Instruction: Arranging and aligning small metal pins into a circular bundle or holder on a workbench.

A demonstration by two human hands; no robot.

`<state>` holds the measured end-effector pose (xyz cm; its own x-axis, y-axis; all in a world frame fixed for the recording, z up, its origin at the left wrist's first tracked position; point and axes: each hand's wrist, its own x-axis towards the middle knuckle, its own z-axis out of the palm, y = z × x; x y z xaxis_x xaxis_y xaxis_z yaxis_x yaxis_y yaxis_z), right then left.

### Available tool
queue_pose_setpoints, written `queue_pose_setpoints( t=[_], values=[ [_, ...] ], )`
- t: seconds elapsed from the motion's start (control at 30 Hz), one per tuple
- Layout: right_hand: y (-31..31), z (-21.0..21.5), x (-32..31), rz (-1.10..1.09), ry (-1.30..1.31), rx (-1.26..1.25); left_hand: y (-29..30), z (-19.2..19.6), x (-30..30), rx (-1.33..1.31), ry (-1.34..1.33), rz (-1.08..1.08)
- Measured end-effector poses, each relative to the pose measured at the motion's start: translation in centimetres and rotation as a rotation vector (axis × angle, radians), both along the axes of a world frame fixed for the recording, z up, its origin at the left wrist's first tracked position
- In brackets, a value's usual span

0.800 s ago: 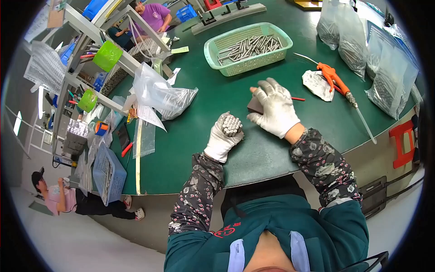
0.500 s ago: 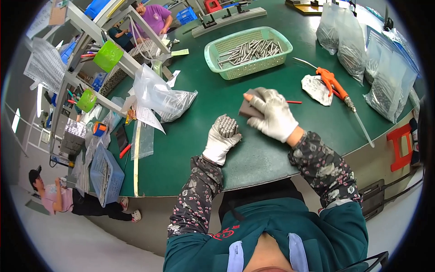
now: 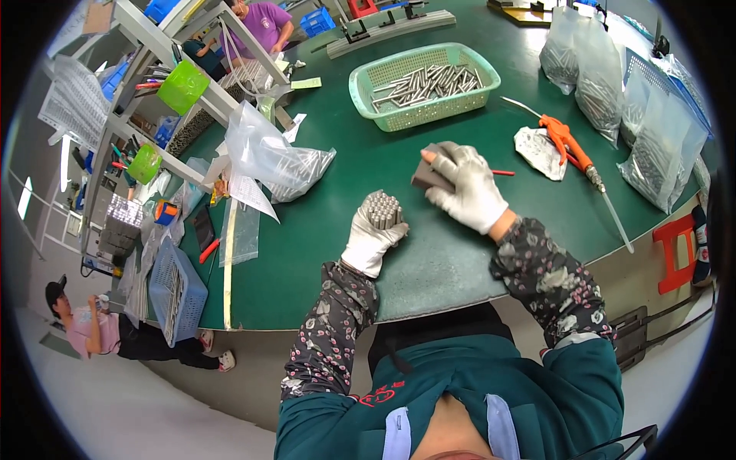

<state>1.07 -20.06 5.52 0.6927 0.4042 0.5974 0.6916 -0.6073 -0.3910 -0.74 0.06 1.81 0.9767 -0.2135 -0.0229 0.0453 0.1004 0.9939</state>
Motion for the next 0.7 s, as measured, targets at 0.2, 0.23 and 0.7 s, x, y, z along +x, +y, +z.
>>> queue_pose_setpoints(
  t=[0.2, 0.23, 0.7],
  values=[
    [0.1, 0.2, 0.8, -0.092, -0.011, -0.084, 0.0, 0.2, 0.3, -0.023, 0.029, -0.018],
    [-0.2, 0.0, 1.1, -0.166, 0.021, 0.011, 0.2, 0.2, 0.3, 0.064, 0.033, 0.013],
    [0.5, 0.8, 1.3, 0.101, 0.043, -0.075, -0.1, -0.3, 0.4, -0.067, -0.146, -0.137]
  ],
)
